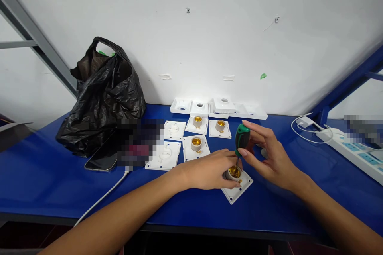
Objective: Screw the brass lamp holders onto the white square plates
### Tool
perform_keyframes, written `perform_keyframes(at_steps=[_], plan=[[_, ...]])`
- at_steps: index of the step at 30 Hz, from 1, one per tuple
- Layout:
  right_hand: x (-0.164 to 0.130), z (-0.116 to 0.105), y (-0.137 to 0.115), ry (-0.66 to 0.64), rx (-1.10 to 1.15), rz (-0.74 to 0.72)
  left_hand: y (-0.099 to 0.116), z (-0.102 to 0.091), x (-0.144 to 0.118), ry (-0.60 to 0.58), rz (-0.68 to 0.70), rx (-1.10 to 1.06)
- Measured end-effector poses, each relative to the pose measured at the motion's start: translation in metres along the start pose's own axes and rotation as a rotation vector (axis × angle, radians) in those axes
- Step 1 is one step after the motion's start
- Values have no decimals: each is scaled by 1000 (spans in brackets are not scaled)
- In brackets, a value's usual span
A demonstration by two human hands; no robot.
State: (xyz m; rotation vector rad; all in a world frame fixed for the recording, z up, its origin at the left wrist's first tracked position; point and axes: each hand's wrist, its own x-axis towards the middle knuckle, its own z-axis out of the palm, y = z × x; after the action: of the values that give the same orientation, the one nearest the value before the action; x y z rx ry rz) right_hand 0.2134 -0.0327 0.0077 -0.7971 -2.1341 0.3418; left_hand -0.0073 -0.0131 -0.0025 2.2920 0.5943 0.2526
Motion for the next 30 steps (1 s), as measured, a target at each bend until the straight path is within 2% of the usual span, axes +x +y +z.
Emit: perform_keyframes(at_steps=[30], plan=[[2, 1, -2, -1, -1, -35, -2, -1, 0, -8, -2, -12]])
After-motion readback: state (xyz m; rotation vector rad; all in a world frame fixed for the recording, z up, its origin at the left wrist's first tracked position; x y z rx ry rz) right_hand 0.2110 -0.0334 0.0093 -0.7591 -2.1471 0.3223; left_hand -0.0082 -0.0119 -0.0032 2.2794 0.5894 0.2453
